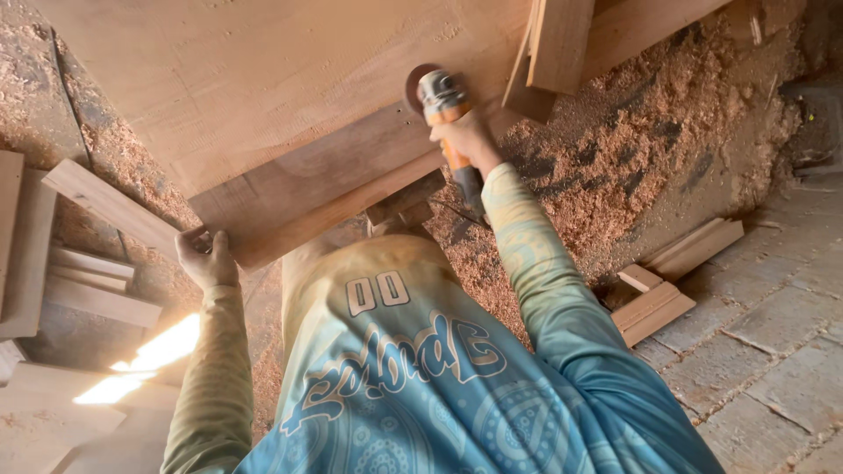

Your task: The person uses an angle grinder with a sanding disc to smooth the surface of a wooden plank. They hold the plank with one hand and move the tool along its length, generating sawdust.

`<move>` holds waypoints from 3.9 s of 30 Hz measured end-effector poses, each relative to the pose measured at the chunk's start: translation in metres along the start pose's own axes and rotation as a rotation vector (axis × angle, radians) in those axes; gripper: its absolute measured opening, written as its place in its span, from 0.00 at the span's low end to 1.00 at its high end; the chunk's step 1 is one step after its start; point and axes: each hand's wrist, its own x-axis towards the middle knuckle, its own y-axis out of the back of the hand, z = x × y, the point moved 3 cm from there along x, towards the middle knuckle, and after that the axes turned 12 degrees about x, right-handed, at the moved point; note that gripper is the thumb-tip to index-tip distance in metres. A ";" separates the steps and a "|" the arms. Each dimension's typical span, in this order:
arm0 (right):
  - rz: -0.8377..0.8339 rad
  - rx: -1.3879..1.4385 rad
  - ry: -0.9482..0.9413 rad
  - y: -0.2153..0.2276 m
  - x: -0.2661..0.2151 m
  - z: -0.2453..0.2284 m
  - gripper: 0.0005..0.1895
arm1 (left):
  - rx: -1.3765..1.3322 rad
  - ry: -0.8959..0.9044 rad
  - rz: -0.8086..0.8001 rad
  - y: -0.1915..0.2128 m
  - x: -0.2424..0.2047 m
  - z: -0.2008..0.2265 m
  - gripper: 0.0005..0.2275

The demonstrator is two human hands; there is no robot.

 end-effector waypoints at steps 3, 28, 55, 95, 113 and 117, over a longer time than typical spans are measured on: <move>-0.037 -0.217 0.031 -0.045 -0.015 0.009 0.11 | -0.053 0.004 -0.007 0.000 0.002 -0.006 0.12; 0.146 -0.082 -0.094 0.020 -0.034 0.043 0.14 | -0.017 -0.036 0.053 -0.003 -0.008 -0.011 0.12; -0.078 -0.398 0.176 -0.331 -0.145 0.063 0.14 | 0.122 -0.011 -0.606 0.060 -0.005 -0.074 0.14; -0.060 -0.211 -0.015 -0.338 -0.136 0.057 0.15 | -0.002 0.049 -0.953 -0.009 -0.080 0.075 0.23; -0.115 -0.537 0.115 -0.355 -0.151 0.057 0.19 | -0.444 0.355 -1.025 -0.022 -0.094 0.045 0.18; -0.062 -0.495 0.062 -0.315 -0.140 0.059 0.17 | -0.335 0.212 -1.034 -0.051 -0.104 0.061 0.16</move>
